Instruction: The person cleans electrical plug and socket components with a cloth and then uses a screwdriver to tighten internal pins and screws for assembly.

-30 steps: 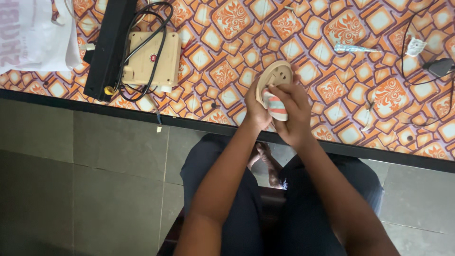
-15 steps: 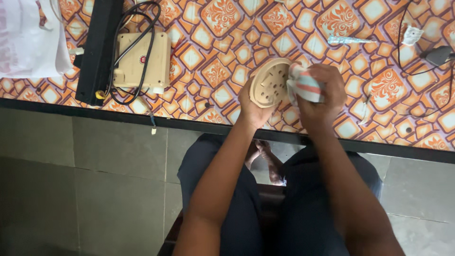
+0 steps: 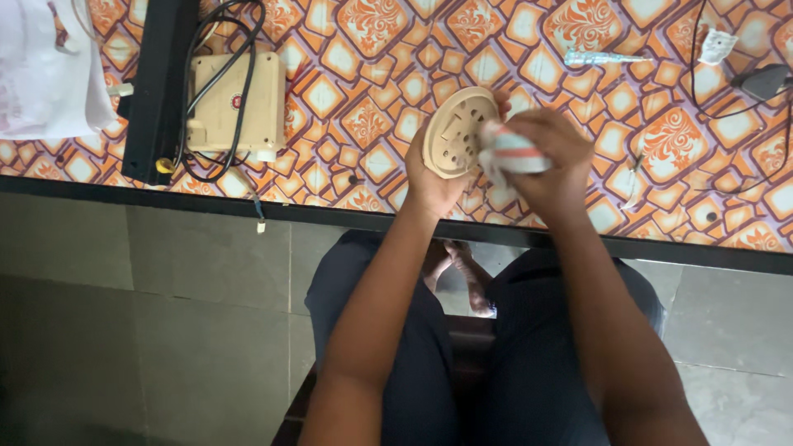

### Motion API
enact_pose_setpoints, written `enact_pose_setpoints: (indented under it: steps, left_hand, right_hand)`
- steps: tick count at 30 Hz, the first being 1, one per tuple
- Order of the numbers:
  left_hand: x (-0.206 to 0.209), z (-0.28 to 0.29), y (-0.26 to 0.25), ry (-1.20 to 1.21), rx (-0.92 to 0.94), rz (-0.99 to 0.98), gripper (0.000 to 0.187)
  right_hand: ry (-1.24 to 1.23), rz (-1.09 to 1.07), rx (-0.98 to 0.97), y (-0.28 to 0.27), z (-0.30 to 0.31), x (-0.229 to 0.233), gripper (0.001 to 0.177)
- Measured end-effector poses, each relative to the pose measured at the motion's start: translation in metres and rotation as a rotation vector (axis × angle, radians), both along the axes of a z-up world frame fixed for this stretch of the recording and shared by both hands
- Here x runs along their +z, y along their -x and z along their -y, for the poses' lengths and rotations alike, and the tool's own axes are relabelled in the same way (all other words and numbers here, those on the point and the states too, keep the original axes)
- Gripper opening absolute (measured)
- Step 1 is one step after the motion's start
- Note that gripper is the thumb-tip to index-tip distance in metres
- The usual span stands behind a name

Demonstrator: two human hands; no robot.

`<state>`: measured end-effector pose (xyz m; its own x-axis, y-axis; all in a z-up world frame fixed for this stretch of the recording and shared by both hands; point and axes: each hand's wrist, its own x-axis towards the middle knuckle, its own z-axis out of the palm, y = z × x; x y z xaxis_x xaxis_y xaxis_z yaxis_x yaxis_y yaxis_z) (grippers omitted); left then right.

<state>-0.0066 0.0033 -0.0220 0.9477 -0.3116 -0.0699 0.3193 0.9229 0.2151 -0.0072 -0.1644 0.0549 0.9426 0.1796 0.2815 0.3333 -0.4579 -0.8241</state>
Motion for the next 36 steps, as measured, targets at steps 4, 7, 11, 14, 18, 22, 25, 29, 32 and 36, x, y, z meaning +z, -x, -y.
enact_pose_setpoints:
  steps: [4,7,11,14,18,22,25,29,32,36]
  left_hand:
    - [-0.001,0.003,0.004,0.018,-0.017,0.056,0.067]
    - [-0.017,-0.003,0.008,-0.077,0.012,-0.066,0.063]
    - [-0.028,-0.004,0.006,-0.197,-0.027,-0.211,0.065]
    - [-0.031,0.0,0.011,-0.247,-0.136,-0.07,0.064]
    - [-0.065,0.018,0.014,-0.184,-0.122,-0.126,0.056]
    - [-0.09,0.024,0.012,-0.13,0.004,-0.254,0.048]
    - [-0.087,0.014,0.013,-0.08,0.087,-0.281,0.047]
    - [-0.07,-0.003,0.001,0.116,0.252,-0.168,0.05]
    - [-0.039,-0.02,-0.012,0.101,0.372,-0.21,0.054]
    - [0.01,-0.056,-0.026,0.087,0.496,0.108,0.062]
  right_hand:
    - [0.039,0.054,-0.029,0.002,-0.003,-0.002,0.04]
    - [0.066,0.137,0.116,0.007,-0.017,-0.002,0.045]
    - [0.066,0.224,0.194,0.014,-0.031,-0.003,0.048]
    - [0.093,0.289,0.057,0.015,-0.031,-0.007,0.043]
    - [0.049,0.248,-0.14,0.017,-0.028,-0.013,0.039]
    - [-0.105,0.101,-0.238,0.012,-0.022,-0.033,0.024]
    - [-0.453,-0.157,-0.351,0.005,-0.028,-0.03,0.011]
    - [-0.788,-0.511,-0.396,0.007,-0.034,-0.031,0.006]
    - [-0.509,-0.42,-0.354,0.008,-0.037,-0.03,0.011]
    - [-0.311,-0.292,-0.242,0.013,-0.039,-0.044,0.013]
